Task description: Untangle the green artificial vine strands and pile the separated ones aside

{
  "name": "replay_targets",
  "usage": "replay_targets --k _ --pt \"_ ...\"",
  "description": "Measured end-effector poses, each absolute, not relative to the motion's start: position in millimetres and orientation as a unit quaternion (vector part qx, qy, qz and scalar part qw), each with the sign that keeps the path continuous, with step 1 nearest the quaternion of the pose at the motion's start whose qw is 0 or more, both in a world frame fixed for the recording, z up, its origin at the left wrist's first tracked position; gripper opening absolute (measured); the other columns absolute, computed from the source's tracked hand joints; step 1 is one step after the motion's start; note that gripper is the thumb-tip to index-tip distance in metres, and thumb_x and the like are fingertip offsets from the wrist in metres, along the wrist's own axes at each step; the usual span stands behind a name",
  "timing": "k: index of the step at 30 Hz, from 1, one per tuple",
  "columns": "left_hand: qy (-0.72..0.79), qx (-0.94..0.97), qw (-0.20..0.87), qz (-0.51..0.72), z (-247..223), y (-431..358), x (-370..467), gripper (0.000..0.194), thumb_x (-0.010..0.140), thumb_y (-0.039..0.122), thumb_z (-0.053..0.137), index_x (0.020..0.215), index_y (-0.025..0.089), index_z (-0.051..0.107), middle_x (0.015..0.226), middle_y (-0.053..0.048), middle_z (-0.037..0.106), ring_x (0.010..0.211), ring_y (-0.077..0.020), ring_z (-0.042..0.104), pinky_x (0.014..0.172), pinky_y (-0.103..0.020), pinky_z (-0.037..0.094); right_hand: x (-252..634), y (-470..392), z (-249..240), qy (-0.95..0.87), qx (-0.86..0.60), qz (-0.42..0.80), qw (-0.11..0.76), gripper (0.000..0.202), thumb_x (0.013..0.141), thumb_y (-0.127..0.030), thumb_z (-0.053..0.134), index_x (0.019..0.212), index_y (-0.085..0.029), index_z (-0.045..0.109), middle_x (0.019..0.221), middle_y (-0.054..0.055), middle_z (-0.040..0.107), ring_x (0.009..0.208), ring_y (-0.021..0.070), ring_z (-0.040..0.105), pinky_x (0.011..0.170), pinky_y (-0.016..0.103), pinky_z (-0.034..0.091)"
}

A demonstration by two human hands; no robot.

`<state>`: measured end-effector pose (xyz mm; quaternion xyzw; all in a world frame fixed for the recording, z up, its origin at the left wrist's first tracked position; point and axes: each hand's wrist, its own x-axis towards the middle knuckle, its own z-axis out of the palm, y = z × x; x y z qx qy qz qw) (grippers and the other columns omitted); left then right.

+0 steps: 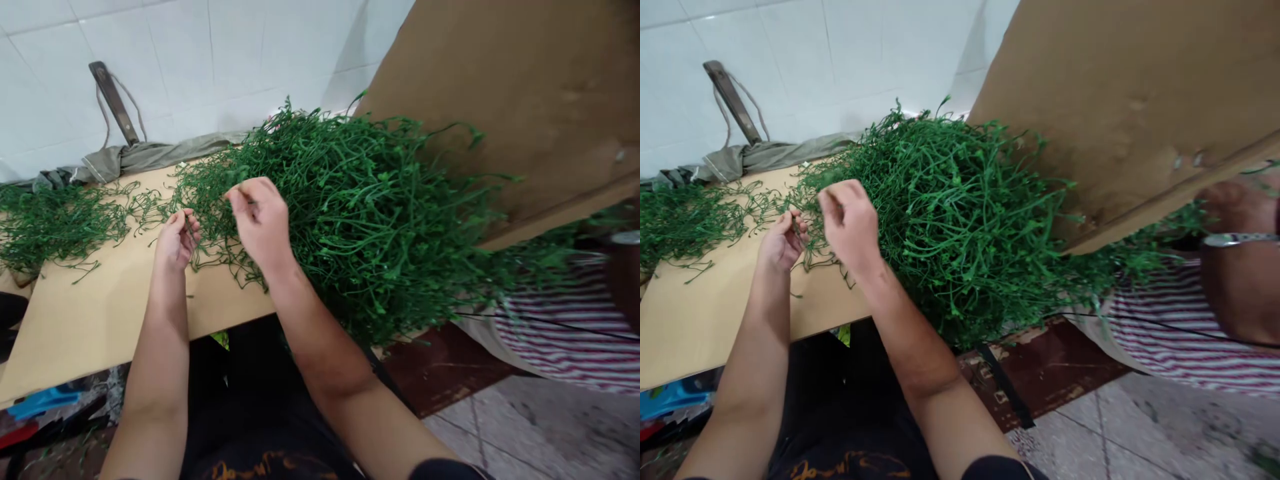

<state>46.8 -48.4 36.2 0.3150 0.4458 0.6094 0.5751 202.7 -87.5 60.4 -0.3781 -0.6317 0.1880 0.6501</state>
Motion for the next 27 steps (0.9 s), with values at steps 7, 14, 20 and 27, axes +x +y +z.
replay_targets --k 7,14,20,27 --pt "0.449 0.267 0.602 0.604 49.6 -60.4 57.9 0.008 0.087 0.018 0.053 0.082 0.015 0.058 0.065 0.001 0.066 0.059 -0.0075 0.065 0.049 -0.015 0.049 217.4 -66.8 47.0 -0.472 -0.312 0.467 0.679 0.032 0.082 -0.051 0.055 0.078 -0.019 0.055 0.075 -0.002 0.057 0.064 0.0049 0.055 0.063 0.019 0.050" --pt "0.463 0.322 0.602 0.565 43.1 -73.9 59.4 0.005 0.084 0.015 0.056 0.086 0.014 0.061 0.065 0.002 0.065 0.055 -0.0057 0.062 0.047 -0.014 0.048 238.5 -41.3 83.8 -0.452 -0.233 0.413 0.756 0.023 0.085 -0.044 0.054 0.081 -0.021 0.058 0.078 -0.003 0.058 0.068 0.0033 0.059 0.065 0.018 0.051" --pt "0.410 0.349 0.613 0.578 51.1 -79.7 67.0 0.009 0.076 0.018 0.065 0.084 0.014 0.063 0.065 0.002 0.064 0.047 -0.0034 0.053 0.042 -0.013 0.041 215.5 -51.9 61.8 -0.462 -0.269 0.498 0.683 0.027 0.082 -0.045 0.057 0.076 -0.019 0.057 0.067 -0.004 0.054 0.055 0.0021 0.052 0.053 0.016 0.046" --pt "0.396 0.354 0.630 0.566 39.1 -81.4 73.6 0.019 0.070 0.028 0.073 0.081 0.014 0.066 0.054 0.005 0.052 0.047 -0.0039 0.049 0.044 -0.014 0.039 201.0 -67.6 32.9 -0.431 -0.296 0.563 0.639 0.028 0.077 -0.046 0.062 0.077 -0.018 0.057 0.065 -0.005 0.056 0.053 0.0025 0.052 0.052 0.017 0.047"
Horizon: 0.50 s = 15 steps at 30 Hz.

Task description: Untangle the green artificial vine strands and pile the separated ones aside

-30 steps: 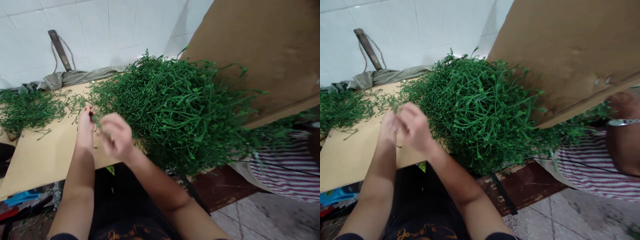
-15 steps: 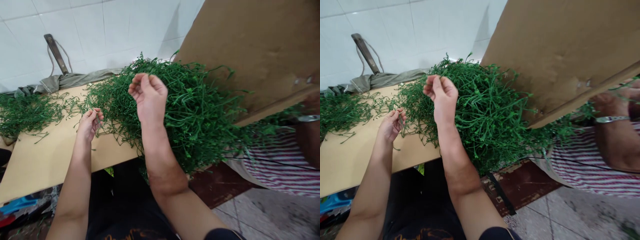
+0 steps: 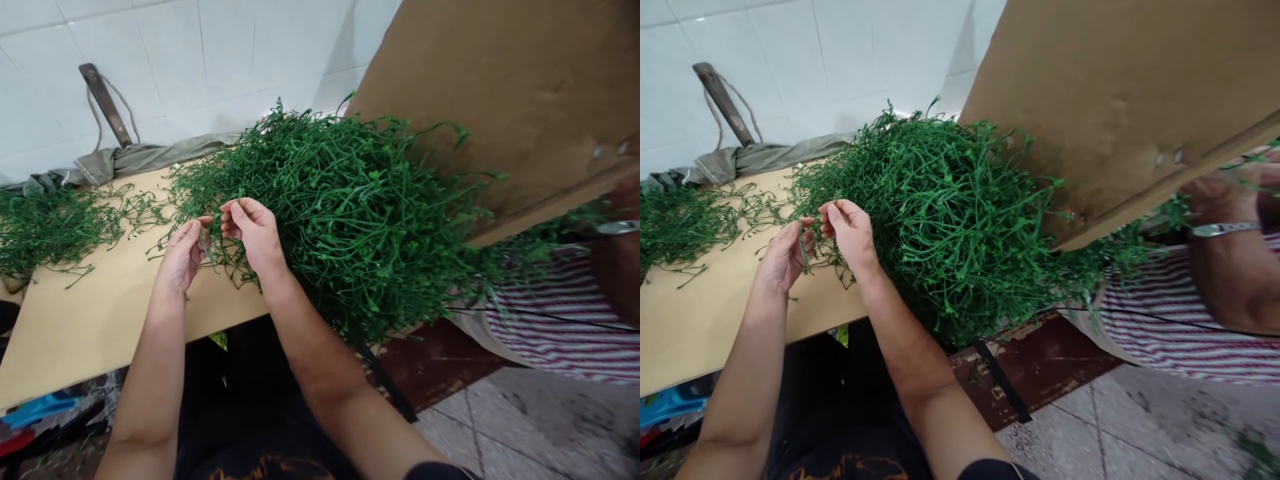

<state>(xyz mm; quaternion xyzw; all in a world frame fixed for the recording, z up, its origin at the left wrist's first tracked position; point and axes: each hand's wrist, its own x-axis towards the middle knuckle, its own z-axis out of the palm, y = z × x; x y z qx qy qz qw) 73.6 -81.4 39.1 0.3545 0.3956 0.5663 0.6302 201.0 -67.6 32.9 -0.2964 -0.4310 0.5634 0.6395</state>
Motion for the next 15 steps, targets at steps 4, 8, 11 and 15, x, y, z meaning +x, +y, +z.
replay_targets --k 4,8,11,15 --pt "0.415 0.355 0.615 0.568 33.4 -81.6 76.7 0.020 0.067 0.028 0.076 0.076 0.015 0.065 0.060 0.004 0.057 0.050 -0.0035 0.051 0.046 -0.014 0.040 198.9 -66.4 27.3 -0.456 -0.260 0.569 0.633 0.032 0.076 -0.051 0.061 0.078 -0.020 0.055 0.063 -0.005 0.056 0.055 0.0045 0.054 0.058 0.020 0.050" --pt "0.406 0.353 0.613 0.578 31.9 -81.2 75.3 0.016 0.063 0.017 0.076 0.075 0.014 0.066 0.070 0.001 0.065 0.057 -0.0051 0.057 0.051 -0.015 0.044 195.3 -67.9 22.2 -0.475 -0.247 0.567 0.626 0.035 0.075 -0.053 0.061 0.078 -0.019 0.055 0.063 -0.004 0.056 0.057 0.0055 0.053 0.057 0.021 0.049" --pt "0.396 0.348 0.599 0.602 30.6 -80.6 73.9 0.010 0.063 0.014 0.072 0.072 0.014 0.067 0.067 0.001 0.065 0.055 -0.0047 0.056 0.051 -0.015 0.044 193.8 -70.3 20.7 -0.474 -0.263 0.567 0.620 0.036 0.072 -0.054 0.064 0.078 -0.019 0.057 0.066 -0.003 0.057 0.059 0.0061 0.053 0.056 0.021 0.048" --pt "0.408 0.340 0.580 0.618 29.6 -79.9 74.6 0.010 0.064 0.015 0.074 0.072 0.014 0.069 0.066 0.001 0.067 0.056 -0.0040 0.058 0.052 -0.012 0.044 194.7 -72.9 19.0 -0.457 -0.296 0.558 0.626 0.037 0.071 -0.055 0.064 0.078 -0.019 0.059 0.067 -0.003 0.057 0.059 0.0057 0.052 0.053 0.019 0.046"
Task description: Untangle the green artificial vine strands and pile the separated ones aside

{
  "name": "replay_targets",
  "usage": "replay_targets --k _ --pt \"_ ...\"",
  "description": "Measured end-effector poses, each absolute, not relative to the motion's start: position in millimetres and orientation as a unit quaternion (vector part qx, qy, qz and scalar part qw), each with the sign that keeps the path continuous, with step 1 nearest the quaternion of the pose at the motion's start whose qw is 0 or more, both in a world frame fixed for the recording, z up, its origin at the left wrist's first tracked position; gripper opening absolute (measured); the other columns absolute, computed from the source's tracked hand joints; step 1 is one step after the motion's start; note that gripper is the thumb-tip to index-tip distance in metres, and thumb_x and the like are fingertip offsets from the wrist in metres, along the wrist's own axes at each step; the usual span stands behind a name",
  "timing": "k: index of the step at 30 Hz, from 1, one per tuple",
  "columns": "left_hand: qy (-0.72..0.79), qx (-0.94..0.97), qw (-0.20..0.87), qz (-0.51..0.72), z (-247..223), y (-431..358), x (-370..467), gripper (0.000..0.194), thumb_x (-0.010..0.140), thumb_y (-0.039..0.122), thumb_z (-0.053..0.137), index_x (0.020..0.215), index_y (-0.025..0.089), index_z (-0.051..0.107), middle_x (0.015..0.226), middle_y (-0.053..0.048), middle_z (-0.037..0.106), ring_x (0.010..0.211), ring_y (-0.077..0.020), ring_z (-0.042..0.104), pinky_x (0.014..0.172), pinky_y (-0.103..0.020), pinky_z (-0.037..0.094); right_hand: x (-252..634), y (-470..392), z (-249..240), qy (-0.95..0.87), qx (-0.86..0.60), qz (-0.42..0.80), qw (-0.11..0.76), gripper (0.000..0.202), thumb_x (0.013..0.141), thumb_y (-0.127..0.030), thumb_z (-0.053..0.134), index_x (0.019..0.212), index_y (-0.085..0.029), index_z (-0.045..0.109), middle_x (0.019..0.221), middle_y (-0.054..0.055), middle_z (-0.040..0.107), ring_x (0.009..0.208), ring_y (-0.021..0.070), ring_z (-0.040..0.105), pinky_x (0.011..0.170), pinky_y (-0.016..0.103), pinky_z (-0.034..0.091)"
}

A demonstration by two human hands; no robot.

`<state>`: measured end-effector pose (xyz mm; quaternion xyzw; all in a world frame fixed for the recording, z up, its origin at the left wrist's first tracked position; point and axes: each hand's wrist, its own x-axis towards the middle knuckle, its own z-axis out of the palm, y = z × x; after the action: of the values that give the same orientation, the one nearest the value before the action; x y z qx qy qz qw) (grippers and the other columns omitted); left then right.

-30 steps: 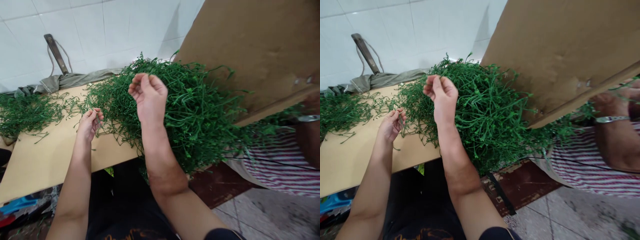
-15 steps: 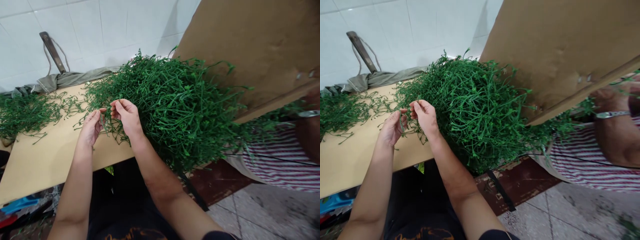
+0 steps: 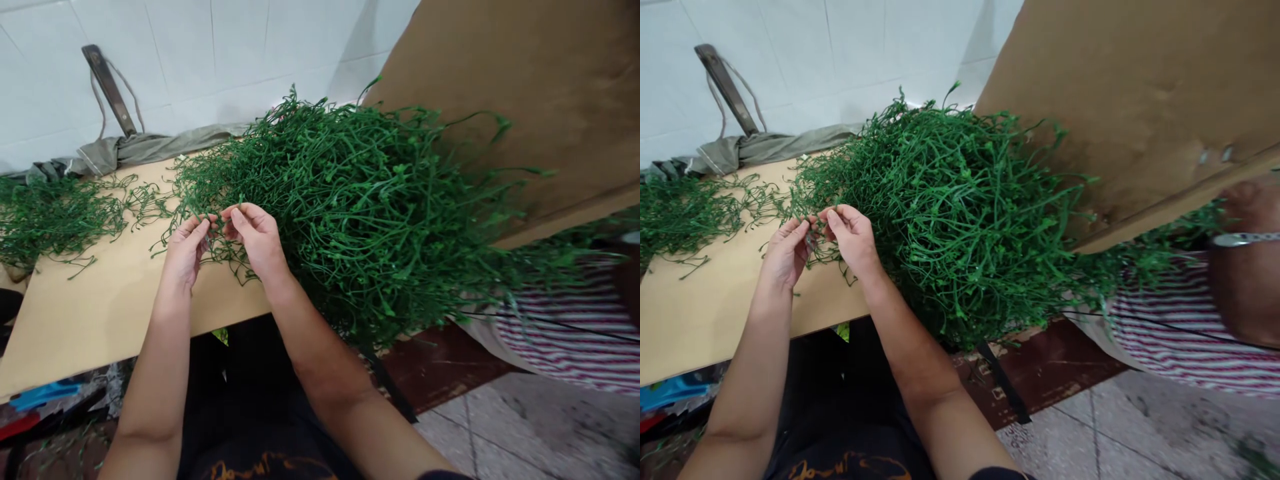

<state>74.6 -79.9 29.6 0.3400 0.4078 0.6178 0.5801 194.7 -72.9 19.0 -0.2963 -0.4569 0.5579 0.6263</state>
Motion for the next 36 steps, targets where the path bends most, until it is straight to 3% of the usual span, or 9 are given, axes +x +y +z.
replay_targets --k 7,13,19,24,26,28,32,34,36 --pt "0.437 0.338 0.546 0.630 28.1 -77.8 73.0 0.011 0.065 0.018 0.074 0.074 0.014 0.068 0.061 0.002 0.064 0.050 -0.0028 0.055 0.043 -0.010 0.035 195.4 -78.2 15.8 -0.464 -0.305 0.553 0.621 0.036 0.073 -0.054 0.062 0.080 -0.019 0.060 0.067 -0.003 0.057 0.061 0.0061 0.052 0.055 0.020 0.046" --pt "0.449 0.290 0.541 0.649 27.7 -74.7 73.8 0.014 0.070 0.018 0.071 0.067 0.015 0.058 0.056 0.005 0.058 0.045 -0.0029 0.049 0.041 -0.013 0.034 188.6 -93.8 17.3 -0.569 -0.251 0.511 0.593 0.030 0.081 -0.049 0.055 0.079 -0.019 0.061 0.090 0.004 0.061 0.080 0.0113 0.057 0.072 0.027 0.051" --pt "0.468 0.266 0.528 0.657 31.4 -65.1 85.6 0.019 0.080 0.013 0.061 0.064 0.015 0.051 0.053 0.006 0.054 0.047 -0.0029 0.049 0.052 -0.015 0.040 179.6 -99.8 7.3 -0.691 -0.265 0.331 0.585 0.021 0.089 -0.032 0.042 0.075 -0.020 0.053 0.080 0.006 0.059 0.082 0.0161 0.055 0.081 0.034 0.047" --pt "0.512 0.170 0.501 0.677 32.5 -48.3 69.2 0.030 0.091 0.012 0.044 0.061 0.016 0.046 0.048 0.007 0.046 0.041 -0.0018 0.036 0.041 -0.017 0.028 172.0 -125.7 7.9 -0.763 -0.244 0.223 0.556 0.021 0.088 -0.026 0.042 0.070 -0.021 0.051 0.073 0.005 0.058 0.075 0.0160 0.052 0.075 0.033 0.046" --pt "0.496 0.146 0.494 0.698 36.3 -47.6 55.6 0.030 0.092 0.015 0.045 0.062 0.016 0.045 0.047 0.008 0.044 0.041 -0.0013 0.034 0.039 -0.017 0.026 170.7 -136.7 11.4 -0.815 -0.176 0.197 0.516 0.021 0.088 -0.023 0.043 0.071 -0.021 0.054 0.074 0.005 0.060 0.074 0.0147 0.053 0.075 0.031 0.046" --pt "0.458 0.186 0.521 0.696 42.0 -52.4 46.1 0.023 0.088 0.018 0.055 0.066 0.016 0.049 0.052 0.007 0.050 0.045 -0.0006 0.042 0.040 -0.014 0.031 174.7 -134.8 14.7 -0.831 -0.160 0.189 0.498 0.022 0.089 -0.021 0.041 0.073 -0.020 0.057 0.079 0.006 0.063 0.078 0.0144 0.055 0.078 0.031 0.047" --pt "0.429 0.294 0.594 0.613 52.2 -68.5 47.6 0.014 0.078 0.017 0.067 0.072 0.015 0.055 0.065 0.004 0.062 0.051 -0.0026 0.055 0.043 -0.013 0.041 197.7 -91.8 16.9 -0.698 -0.388 0.203 0.567 0.024 0.090 -0.031 0.043 0.095 -0.018 0.061 0.098 0.011 0.059 0.090 0.0177 0.055 0.081 0.033 0.048" --pt "0.430 0.302 0.614 0.589 53.7 -73.8 53.3 0.012 0.077 0.016 0.067 0.073 0.014 0.056 0.066 0.004 0.063 0.050 -0.0032 0.056 0.042 -0.013 0.042 206.8 -70.2 16.2 -0.649 -0.456 0.186 0.579 0.036 0.085 -0.040 0.052 0.112 -0.018 0.058 0.112 0.014 0.054 0.096 0.0205 0.054 0.083 0.036 0.047" --pt "0.425 0.296 0.631 0.578 52.9 -75.6 58.1 0.011 0.078 0.015 0.066 0.073 0.014 0.056 0.064 0.004 0.062 0.050 -0.0039 0.057 0.041 -0.014 0.042 208.1 -60.4 15.2 -0.656 -0.479 0.181 0.555 0.047 0.080 -0.044 0.058 0.117 -0.015 0.056 0.115 0.017 0.052 0.098 0.0230 0.052 0.087 0.039 0.045"
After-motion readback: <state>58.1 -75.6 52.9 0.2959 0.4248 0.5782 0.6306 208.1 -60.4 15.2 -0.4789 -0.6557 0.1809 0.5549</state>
